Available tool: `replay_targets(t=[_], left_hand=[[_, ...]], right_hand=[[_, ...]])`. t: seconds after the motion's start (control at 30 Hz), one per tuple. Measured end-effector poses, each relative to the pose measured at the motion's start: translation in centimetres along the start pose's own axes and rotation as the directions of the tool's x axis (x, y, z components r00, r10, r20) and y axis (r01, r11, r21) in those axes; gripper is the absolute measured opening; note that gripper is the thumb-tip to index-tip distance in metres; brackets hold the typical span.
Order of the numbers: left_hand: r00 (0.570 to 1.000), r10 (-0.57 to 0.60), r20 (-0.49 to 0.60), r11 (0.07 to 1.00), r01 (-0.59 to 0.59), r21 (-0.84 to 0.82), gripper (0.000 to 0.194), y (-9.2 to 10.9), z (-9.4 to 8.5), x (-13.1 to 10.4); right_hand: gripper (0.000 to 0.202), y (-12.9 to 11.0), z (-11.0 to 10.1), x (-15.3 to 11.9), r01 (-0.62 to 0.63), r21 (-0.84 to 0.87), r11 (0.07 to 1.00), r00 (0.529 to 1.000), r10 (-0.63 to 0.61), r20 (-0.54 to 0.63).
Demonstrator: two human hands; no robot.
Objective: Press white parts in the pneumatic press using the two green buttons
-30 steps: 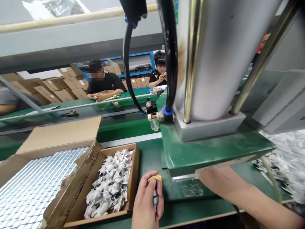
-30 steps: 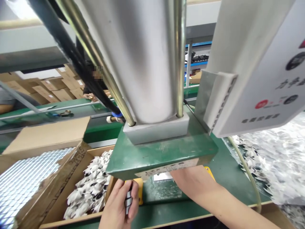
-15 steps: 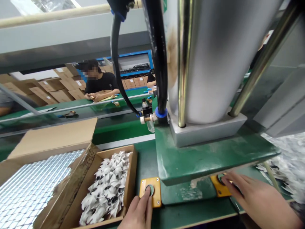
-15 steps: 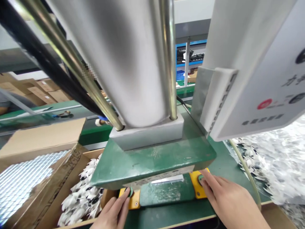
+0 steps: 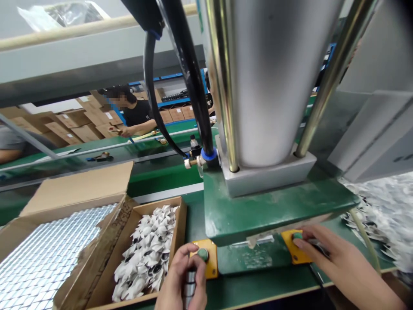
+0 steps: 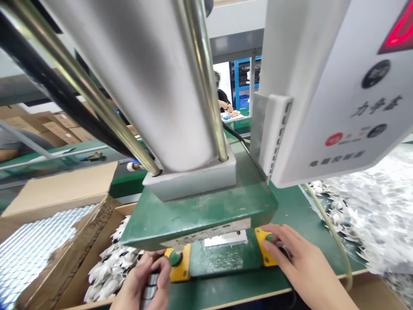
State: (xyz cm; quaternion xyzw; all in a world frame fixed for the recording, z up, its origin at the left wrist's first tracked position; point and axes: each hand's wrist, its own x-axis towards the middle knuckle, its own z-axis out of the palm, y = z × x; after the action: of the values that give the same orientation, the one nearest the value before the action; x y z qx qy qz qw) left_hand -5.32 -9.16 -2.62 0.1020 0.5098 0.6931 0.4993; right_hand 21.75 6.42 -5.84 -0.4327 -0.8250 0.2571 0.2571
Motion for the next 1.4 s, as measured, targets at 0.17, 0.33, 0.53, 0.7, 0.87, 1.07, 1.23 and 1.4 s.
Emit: replay_targets(t=[0.17,0.33,0.53,0.7,0.87,1.07,1.23,1.4], left_hand=[[0.975,-0.021,0.223,0.991,0.050,-0.124,0.015,-0.3,3.2,-0.2],[0.983,0.039,0.182,0.996,-0.052,0.066,0.018,-1.9,4.5,0.0],[0.978,-0.085,0.191,0.982,0.049,0.183,0.038,-2.0,3.5,-0.5],[0.986,-0.104,0.127,0.968,0.071,0.242,0.047,-2.6,1.9,-1.0],[0.973,-0.136,0.187,0.945,0.070,0.319,0.051,-4.8,0.1,-1.0],[0.981,-0.103,0.161,0.956,0.053,0.290,0.055,-5.2,-1.2,-1.2],[0.989,-0.068,0.134,0.966,0.032,0.258,0.054,-4.2,-1.9,-1.5],[0.996,-0.032,0.089,0.975,0.012,0.222,0.059,-4.2,-1.8,-1.5]], right_hand=[[0.030,-3.7,-0.5,2.4,-0.164,0.245,0.956,0.959,0.096,0.266],[0.028,-7.0,-0.8,5.6,-0.120,0.393,0.912,0.930,-0.036,0.366],[0.021,-8.5,0.5,7.1,-0.026,0.426,0.904,0.918,-0.147,0.368],[0.029,-8.6,1.2,5.3,-0.110,0.362,0.926,0.861,-0.093,0.500],[0.027,-13.6,3.6,4.9,-0.487,0.490,0.723,0.667,-0.054,0.743],[0.040,-22.5,10.3,8.6,-0.769,0.617,0.168,0.592,-0.179,0.786],[0.058,-23.2,11.9,9.6,-0.771,0.593,0.231,0.563,-0.186,0.805],[0.030,-18.1,8.0,5.7,-0.552,0.722,0.417,0.670,-0.294,0.682]])
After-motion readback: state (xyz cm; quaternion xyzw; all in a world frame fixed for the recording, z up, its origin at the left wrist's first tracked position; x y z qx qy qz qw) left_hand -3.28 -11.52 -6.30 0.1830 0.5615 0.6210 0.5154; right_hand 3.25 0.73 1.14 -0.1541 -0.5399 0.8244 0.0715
